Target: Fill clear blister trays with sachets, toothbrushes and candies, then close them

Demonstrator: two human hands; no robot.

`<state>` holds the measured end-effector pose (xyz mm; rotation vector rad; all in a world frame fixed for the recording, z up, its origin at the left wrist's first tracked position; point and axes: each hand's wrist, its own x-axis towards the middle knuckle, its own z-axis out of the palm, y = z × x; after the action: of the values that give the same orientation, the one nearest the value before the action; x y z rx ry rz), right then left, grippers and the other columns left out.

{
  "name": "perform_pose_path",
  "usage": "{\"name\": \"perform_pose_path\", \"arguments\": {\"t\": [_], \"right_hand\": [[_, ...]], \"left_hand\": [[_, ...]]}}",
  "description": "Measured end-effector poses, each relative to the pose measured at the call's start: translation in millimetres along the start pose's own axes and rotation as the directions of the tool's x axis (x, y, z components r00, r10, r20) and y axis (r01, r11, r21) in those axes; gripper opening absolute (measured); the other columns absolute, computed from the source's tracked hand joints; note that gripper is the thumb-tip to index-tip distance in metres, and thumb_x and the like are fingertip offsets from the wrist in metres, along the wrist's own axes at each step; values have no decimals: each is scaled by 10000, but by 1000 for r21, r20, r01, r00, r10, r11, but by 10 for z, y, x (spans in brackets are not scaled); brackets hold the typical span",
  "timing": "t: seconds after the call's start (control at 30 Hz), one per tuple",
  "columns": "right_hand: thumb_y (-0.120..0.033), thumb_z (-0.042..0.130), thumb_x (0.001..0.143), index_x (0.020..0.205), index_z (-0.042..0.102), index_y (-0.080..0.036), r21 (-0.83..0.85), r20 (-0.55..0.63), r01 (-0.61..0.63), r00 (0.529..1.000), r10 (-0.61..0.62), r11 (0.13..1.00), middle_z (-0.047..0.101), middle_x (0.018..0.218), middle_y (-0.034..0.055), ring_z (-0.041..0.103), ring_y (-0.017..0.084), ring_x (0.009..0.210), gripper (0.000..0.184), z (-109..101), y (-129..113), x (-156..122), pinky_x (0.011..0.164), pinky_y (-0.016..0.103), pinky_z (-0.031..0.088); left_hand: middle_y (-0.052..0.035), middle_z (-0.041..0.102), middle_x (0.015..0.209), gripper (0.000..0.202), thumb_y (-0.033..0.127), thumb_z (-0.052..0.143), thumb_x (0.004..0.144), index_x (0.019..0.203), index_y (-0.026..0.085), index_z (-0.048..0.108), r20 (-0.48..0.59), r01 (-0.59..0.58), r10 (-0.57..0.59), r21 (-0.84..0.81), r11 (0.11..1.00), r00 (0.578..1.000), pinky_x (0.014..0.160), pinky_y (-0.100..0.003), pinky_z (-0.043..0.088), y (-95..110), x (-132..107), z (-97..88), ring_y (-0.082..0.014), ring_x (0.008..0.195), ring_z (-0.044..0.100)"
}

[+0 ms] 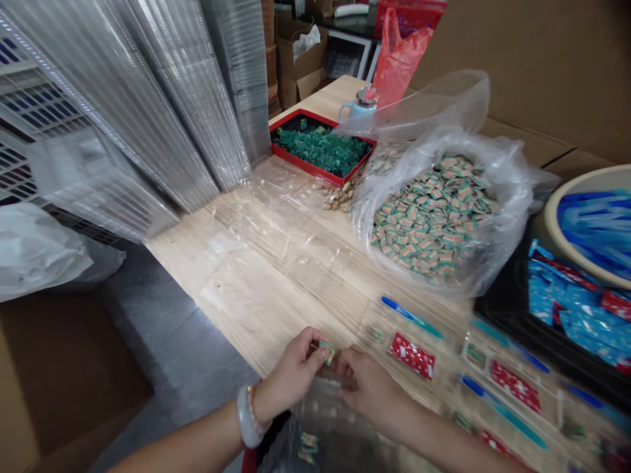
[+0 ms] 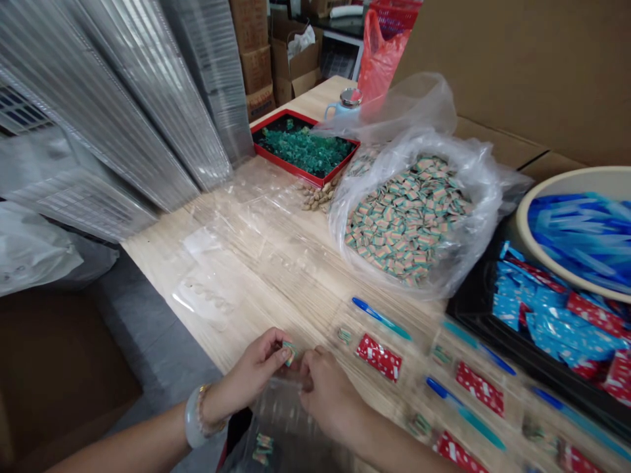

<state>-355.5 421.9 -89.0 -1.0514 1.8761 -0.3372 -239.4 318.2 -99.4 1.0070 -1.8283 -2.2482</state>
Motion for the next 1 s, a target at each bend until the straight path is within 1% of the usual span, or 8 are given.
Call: {"name": "perform_pose_path", "arguments": {"t": [0.07, 0.17, 0.27, 0.43, 0.63, 0.77, 0.9, 1.0], "right_hand": [[-59, 487, 532, 691, 502, -157, -3, -13, -1, 1000, 1, 1000, 524, 773, 28, 481, 150, 749, 187, -1, 14, 0, 658, 240, 354], [-71, 505, 527, 676, 492, -157, 4, -18, -7, 1000, 7, 1000, 522, 776, 24, 473, 144, 741, 173, -11, 15, -5, 659, 236, 349], [-93, 541, 521, 691, 498, -157, 21, 34, -6, 999, 5, 1000, 530, 780, 17, 470, 140, 735, 187, -54, -17, -1, 660, 232, 353], [-103, 567, 530, 712, 518, -151, 4, 117, -12, 993, 12, 1000, 539, 786, 22, 478, 142, 737, 195, -137, -96, 10, 652, 227, 358], [-102, 544, 530, 712, 521, -147, -16, 93, -7, 996, 9, 1000, 538, 792, 32, 477, 149, 744, 189, -98, -72, 17, 655, 233, 358], [-107, 557, 529, 719, 529, -146, -46, 97, -10, 995, 15, 999, 540, 800, 30, 476, 146, 745, 197, -110, -100, 18, 673, 237, 359], [-135, 580, 528, 723, 542, -142, -61, 167, -44, 985, 53, 997, 542, 792, 24, 478, 141, 730, 199, -173, -168, 35, 637, 225, 351], [-154, 595, 502, 748, 542, -143, -40, 240, -72, 967, 80, 997, 536, 748, 2, 465, 124, 669, 252, -204, -180, 74, 568, 208, 335]], "left_hand": [[3, 512, 686, 156, 300, 483, 774, 798, 146, 478, 25, 3, -3, 34, 999, 1000, 628, -234, 378, 19, 5, -10, -114, 658, 477], [0, 511, 689, 156, 298, 478, 771, 790, 143, 474, 67, 45, -45, 11, 999, 997, 625, -239, 381, 50, 12, -24, -115, 651, 483], [-2, 527, 681, 174, 320, 480, 765, 785, 148, 463, 85, 85, -81, -38, 996, 993, 622, -244, 385, 83, 9, -34, -120, 641, 498], [-3, 537, 681, 179, 332, 472, 769, 775, 155, 454, 102, 98, -92, -55, 994, 991, 624, -243, 386, 128, -18, -32, -121, 646, 504], [6, 504, 685, 170, 320, 461, 773, 741, 153, 470, 91, 44, -50, 70, 997, 995, 621, -226, 369, 174, -8, -48, -111, 656, 465], [5, 526, 689, 166, 316, 466, 769, 735, 154, 481, 110, 47, -62, 132, 990, 992, 613, -220, 357, 170, 24, -76, -113, 668, 465], [-4, 569, 715, 181, 334, 460, 770, 742, 158, 484, 159, 72, -93, 136, 988, 983, 609, -222, 360, 160, 45, -98, -124, 691, 496], [-7, 583, 703, 170, 324, 458, 772, 744, 158, 488, 192, 84, -111, 145, 986, 975, 606, -229, 363, 188, 44, -106, -128, 684, 512]]}}
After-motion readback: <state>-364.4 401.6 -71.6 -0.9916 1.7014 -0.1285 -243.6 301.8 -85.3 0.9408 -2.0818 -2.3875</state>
